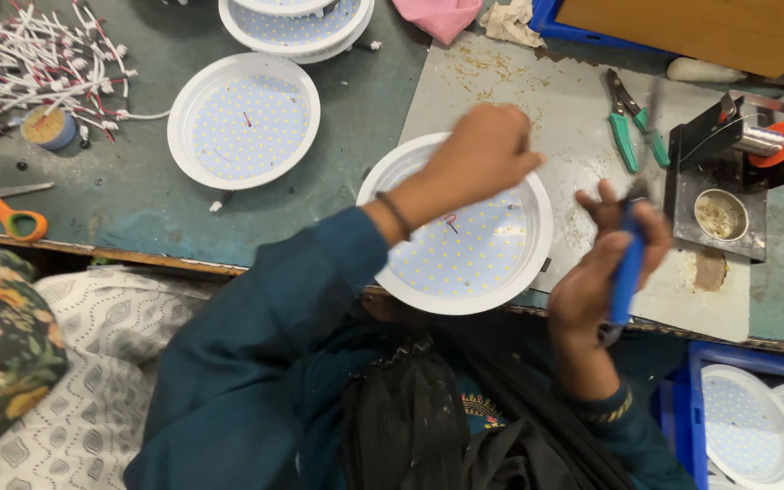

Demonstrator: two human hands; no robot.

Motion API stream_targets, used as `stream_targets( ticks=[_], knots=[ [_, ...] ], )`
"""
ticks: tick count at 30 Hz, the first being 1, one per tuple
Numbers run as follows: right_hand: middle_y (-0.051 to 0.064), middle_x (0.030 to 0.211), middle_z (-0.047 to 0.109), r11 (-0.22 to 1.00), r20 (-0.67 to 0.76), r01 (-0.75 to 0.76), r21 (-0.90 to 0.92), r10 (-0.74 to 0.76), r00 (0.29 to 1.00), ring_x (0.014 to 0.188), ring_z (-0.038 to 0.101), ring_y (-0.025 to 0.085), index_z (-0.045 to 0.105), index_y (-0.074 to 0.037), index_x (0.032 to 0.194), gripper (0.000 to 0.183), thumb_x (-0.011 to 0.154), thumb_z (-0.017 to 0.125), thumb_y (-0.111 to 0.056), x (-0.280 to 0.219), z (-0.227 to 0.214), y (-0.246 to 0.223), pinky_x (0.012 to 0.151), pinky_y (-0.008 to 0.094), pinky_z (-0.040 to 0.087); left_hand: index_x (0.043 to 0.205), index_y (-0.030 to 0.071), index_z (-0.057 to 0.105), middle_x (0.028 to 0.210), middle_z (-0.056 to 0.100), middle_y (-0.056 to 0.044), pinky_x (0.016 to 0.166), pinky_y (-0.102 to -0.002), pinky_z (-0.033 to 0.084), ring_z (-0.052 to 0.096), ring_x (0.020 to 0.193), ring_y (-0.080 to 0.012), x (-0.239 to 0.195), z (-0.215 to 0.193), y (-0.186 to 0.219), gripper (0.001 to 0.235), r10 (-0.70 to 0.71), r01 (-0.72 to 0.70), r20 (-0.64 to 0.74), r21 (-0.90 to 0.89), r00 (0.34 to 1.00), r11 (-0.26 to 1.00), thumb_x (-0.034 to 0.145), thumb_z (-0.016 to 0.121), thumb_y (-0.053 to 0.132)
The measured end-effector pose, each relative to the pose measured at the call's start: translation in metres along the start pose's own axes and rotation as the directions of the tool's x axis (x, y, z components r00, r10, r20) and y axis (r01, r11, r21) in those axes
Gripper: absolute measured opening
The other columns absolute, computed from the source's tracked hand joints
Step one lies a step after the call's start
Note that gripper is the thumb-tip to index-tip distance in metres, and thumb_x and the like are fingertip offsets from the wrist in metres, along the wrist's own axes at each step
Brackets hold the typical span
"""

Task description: The person uses a soldering iron to attach wires to the terminals of circular LED light panels. They work on multiple units sequentially, moving finished panels aside and bringing new ones into the workspace.

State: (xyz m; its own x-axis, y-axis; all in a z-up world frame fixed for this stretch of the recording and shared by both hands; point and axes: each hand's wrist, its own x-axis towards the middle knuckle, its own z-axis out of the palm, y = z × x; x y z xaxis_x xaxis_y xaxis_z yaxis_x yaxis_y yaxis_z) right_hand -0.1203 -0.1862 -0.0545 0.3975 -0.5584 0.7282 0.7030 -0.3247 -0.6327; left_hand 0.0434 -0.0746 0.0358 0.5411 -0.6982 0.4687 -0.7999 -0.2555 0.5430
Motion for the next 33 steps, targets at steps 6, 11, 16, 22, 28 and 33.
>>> stream_targets(
  ticks=[6, 11, 16, 22, 28, 33],
  knots=[
    [0.028, 0.168, 0.028, 0.985, 0.314, -0.075, -0.154, 0.121, 0.942, 0.163, 0.026, 0.039, 0.024, -0.014, 0.146, 0.071, 0.09, 0.058, 0.013, -0.039, 0.02, -0.029, 0.137, 0.047, 0.02, 0.093, 0.014, 0.076, 0.104, 0.075, -0.006, 0.1, -0.047, 0.05, 0.067, 0.109, -0.0303, -0.062, -0.06, -0.029, 0.014, 0.147, -0.147, 0.101, -0.003, 0.984, 0.989, 0.081, 0.07, 0.018],
    [0.03, 0.166, 0.039, 0.976, 0.36, -0.136, -0.169, 0.189, 0.913, 0.158, 0.035, 0.035, 0.025, -0.015, 0.145, 0.082, 0.076, 0.046, 0.022, -0.003, 0.017, -0.019, 0.129, 0.04, 0.035, 0.092, 0.023, 0.078, 0.122, 0.068, 0.003, 0.113, -0.073, 0.011, 0.049, 0.136, -0.0277, -0.088, -0.057, -0.026, 0.013, 0.064, -0.072, 0.232, 0.025, 0.971, 0.997, 0.081, 0.072, 0.019],
    [0.027, 0.162, 0.043, 0.965, 0.465, -0.244, -0.094, 0.259, 0.846, 0.158, 0.039, 0.032, 0.028, -0.015, 0.144, 0.08, 0.075, 0.046, 0.023, 0.027, 0.012, -0.011, 0.125, 0.038, 0.044, 0.091, 0.027, 0.08, 0.123, 0.066, 0.007, 0.109, -0.08, 0.004, 0.046, 0.14, -0.0279, -0.091, -0.042, -0.023, 0.008, 0.048, -0.073, 0.229, 0.099, 0.972, 0.992, 0.084, 0.077, 0.028],
    [0.024, 0.162, 0.046, 0.957, 0.502, -0.267, -0.11, 0.285, 0.816, 0.16, 0.04, 0.033, 0.032, -0.014, 0.141, 0.077, 0.075, 0.048, 0.022, 0.04, 0.016, -0.012, 0.12, 0.037, 0.049, 0.085, 0.026, 0.078, 0.122, 0.065, 0.007, 0.106, -0.081, 0.006, 0.047, 0.138, -0.0279, -0.095, -0.042, -0.025, 0.005, 0.047, -0.069, 0.224, 0.091, 0.973, 0.993, 0.084, 0.078, 0.031],
    [0.025, 0.161, 0.047, 0.953, 0.508, -0.266, -0.143, 0.301, 0.807, 0.159, 0.042, 0.033, 0.033, -0.013, 0.14, 0.075, 0.075, 0.048, 0.021, 0.043, 0.015, -0.01, 0.119, 0.036, 0.049, 0.084, 0.022, 0.074, 0.119, 0.063, 0.004, 0.108, -0.077, 0.011, 0.05, 0.136, -0.0295, -0.1, -0.046, -0.019, 0.005, 0.088, -0.103, 0.14, 0.106, 0.986, 0.989, 0.084, 0.076, 0.026],
    [0.025, 0.162, 0.047, 0.951, 0.513, -0.271, -0.149, 0.309, 0.801, 0.159, 0.042, 0.033, 0.033, -0.013, 0.14, 0.076, 0.075, 0.049, 0.021, 0.042, 0.014, -0.009, 0.121, 0.037, 0.049, 0.076, 0.019, 0.071, 0.112, 0.064, 0.005, 0.107, -0.064, 0.023, 0.056, 0.132, -0.0271, -0.103, -0.046, -0.02, 0.007, 0.116, -0.126, 0.067, 0.166, 0.991, 0.978, 0.082, 0.074, 0.022]
  ],
)
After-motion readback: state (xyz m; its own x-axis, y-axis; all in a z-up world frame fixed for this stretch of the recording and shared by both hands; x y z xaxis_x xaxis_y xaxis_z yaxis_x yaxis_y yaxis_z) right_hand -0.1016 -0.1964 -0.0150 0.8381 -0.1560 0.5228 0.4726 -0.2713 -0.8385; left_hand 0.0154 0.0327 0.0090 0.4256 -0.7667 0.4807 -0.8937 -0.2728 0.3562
